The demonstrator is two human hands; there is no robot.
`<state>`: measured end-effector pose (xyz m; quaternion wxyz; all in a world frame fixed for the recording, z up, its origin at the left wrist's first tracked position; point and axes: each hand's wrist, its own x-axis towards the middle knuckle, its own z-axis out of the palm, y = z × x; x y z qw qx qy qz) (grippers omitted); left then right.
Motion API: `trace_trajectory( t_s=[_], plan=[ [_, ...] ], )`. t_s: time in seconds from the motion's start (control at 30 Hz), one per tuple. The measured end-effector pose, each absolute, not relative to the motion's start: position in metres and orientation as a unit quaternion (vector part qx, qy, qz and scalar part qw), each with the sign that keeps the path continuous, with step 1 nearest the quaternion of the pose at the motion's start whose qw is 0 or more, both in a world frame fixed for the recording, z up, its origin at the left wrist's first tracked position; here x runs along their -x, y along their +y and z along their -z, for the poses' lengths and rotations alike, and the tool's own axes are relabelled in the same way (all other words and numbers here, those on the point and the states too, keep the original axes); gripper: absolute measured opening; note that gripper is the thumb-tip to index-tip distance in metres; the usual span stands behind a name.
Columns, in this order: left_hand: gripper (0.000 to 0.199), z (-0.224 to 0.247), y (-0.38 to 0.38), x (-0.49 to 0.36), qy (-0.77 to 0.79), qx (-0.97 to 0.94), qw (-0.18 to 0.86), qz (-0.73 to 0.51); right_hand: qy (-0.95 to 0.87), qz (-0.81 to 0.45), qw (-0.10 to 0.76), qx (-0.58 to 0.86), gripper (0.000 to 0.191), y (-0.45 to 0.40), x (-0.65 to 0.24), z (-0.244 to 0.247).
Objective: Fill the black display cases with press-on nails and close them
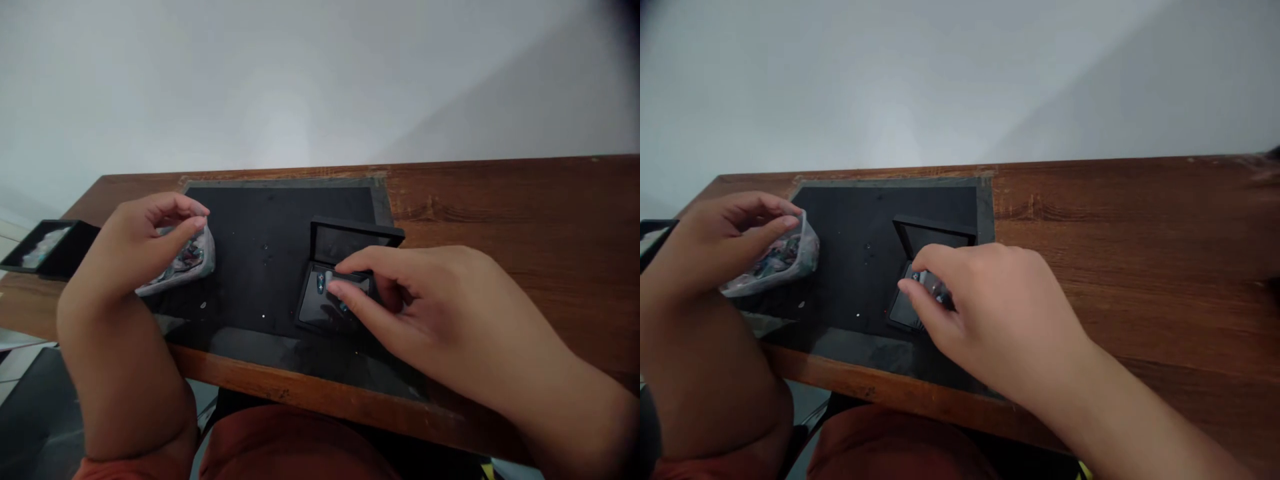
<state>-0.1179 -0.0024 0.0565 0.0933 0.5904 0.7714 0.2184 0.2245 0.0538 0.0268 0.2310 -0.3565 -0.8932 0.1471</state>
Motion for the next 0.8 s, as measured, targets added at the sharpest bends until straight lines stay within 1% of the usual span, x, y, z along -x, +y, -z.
trace_trajectory(
  t_s=[0.07, 0.17, 0.23, 0.33, 0.4, 0.5, 0.57, 0.7, 0.8],
  plan=[
    [0.026, -0.056, -0.002, 0.1, 0.745, -0.623, 0.077, -0.225, -0.899, -0.149, 0.234, 0.339, 0.013, 0.051, -0.223, -0.025],
    [0.019, -0.051, -0.001, 0.073, 0.661, -0.704, 0.107, -0.238, -0.906, -0.145, 0.244, 0.312, 0.012, 0.049, -0.221, -0.023],
    [0.016, -0.046, 0.001, 0.057, 0.573, -0.769, 0.159, -0.233, -0.909, -0.147, 0.249, 0.302, 0.013, 0.048, -0.219, -0.023],
    [0.017, -0.04, 0.004, 0.041, 0.476, -0.817, 0.26, -0.196, -0.911, -0.146, 0.247, 0.298, 0.015, 0.05, -0.218, -0.021],
    [0.019, -0.037, 0.006, 0.035, 0.459, -0.819, 0.294, -0.18, -0.912, -0.141, 0.248, 0.293, 0.017, 0.053, -0.218, -0.02],
    [0.024, -0.035, 0.007, 0.032, 0.467, -0.81, 0.31, -0.173, -0.92, -0.141, 0.241, 0.276, 0.019, 0.056, -0.219, -0.019],
    [0.026, -0.034, 0.008, 0.031, 0.471, -0.805, 0.316, -0.175, -0.93, -0.143, 0.22, 0.259, 0.02, 0.057, -0.219, -0.019],
    [0.025, -0.032, 0.008, 0.03, 0.462, -0.803, 0.333, -0.177, -0.941, -0.143, 0.181, 0.246, 0.022, 0.059, -0.219, -0.02],
    [0.024, -0.031, 0.009, 0.029, 0.474, -0.791, 0.346, -0.173, -0.943, -0.137, 0.17, 0.253, 0.019, 0.06, -0.218, -0.02]
  ],
)
